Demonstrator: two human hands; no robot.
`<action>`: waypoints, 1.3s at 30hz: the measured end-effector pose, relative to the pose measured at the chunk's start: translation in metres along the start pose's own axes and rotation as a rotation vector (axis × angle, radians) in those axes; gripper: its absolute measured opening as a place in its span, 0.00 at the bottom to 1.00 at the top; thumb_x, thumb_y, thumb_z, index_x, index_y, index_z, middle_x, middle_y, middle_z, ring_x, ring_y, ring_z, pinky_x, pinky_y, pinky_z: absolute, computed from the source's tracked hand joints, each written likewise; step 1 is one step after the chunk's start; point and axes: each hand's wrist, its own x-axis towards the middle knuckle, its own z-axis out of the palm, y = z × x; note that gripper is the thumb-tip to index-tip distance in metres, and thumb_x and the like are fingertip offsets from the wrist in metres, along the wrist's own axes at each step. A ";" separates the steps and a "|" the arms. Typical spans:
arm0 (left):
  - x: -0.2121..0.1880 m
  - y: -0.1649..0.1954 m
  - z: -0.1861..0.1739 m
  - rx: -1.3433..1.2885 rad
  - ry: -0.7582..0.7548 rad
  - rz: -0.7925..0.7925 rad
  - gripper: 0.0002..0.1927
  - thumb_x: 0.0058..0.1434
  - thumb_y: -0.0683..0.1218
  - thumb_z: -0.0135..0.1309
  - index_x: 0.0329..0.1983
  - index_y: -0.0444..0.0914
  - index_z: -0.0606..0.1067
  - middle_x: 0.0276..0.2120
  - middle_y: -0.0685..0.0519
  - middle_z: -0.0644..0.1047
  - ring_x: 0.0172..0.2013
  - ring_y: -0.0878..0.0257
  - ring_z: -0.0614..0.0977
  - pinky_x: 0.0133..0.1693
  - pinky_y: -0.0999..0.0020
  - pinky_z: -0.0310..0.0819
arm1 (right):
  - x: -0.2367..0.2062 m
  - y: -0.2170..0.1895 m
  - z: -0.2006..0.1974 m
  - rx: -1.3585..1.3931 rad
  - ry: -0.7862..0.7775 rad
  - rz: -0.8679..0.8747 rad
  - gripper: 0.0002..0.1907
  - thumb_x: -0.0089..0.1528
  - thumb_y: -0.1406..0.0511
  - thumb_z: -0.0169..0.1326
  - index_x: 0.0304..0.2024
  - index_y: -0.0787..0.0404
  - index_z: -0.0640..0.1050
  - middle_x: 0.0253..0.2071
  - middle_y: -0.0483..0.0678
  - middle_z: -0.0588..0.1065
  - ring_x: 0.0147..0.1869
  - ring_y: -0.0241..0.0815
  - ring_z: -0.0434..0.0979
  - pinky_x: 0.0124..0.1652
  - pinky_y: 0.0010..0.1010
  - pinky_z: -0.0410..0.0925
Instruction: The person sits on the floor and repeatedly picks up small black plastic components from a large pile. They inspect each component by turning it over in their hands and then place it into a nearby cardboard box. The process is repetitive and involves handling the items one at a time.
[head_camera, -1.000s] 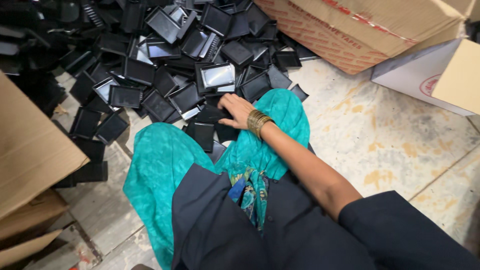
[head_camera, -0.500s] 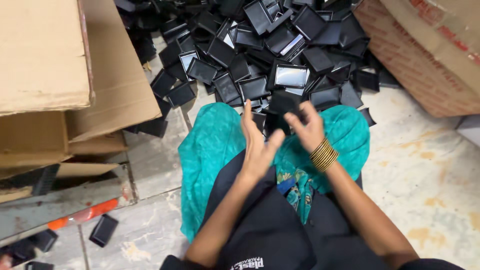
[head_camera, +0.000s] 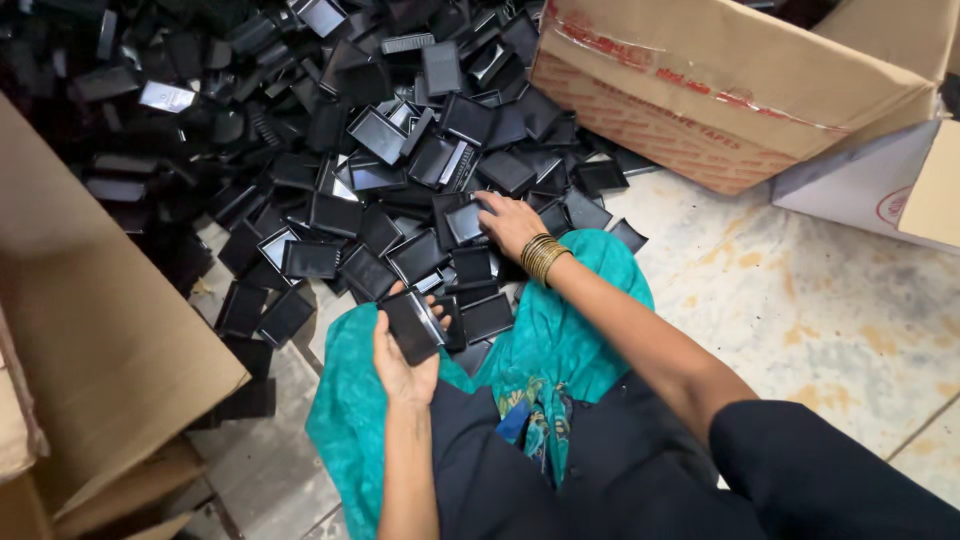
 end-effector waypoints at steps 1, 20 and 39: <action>0.001 -0.001 0.004 -0.013 -0.025 -0.003 0.29 0.71 0.61 0.42 0.70 0.43 0.67 0.50 0.42 0.79 0.48 0.50 0.81 0.52 0.50 0.77 | -0.005 0.000 -0.001 0.008 0.026 -0.003 0.10 0.58 0.67 0.59 0.41 0.59 0.75 0.64 0.57 0.72 0.62 0.58 0.73 0.55 0.47 0.69; 0.003 -0.039 0.031 0.217 0.018 0.158 0.30 0.76 0.63 0.37 0.70 0.40 0.66 0.57 0.48 0.74 0.53 0.61 0.78 0.56 0.63 0.74 | -0.064 -0.144 -0.090 0.481 -0.146 0.134 0.48 0.52 0.54 0.69 0.67 0.70 0.66 0.49 0.61 0.73 0.51 0.54 0.76 0.49 0.38 0.71; 0.000 -0.042 0.025 0.420 -0.034 0.325 0.35 0.78 0.64 0.30 0.78 0.39 0.58 0.60 0.48 0.71 0.57 0.62 0.76 0.60 0.66 0.71 | -0.060 -0.162 -0.078 0.584 -0.236 0.254 0.50 0.55 0.57 0.69 0.74 0.62 0.59 0.54 0.61 0.72 0.56 0.53 0.78 0.54 0.39 0.74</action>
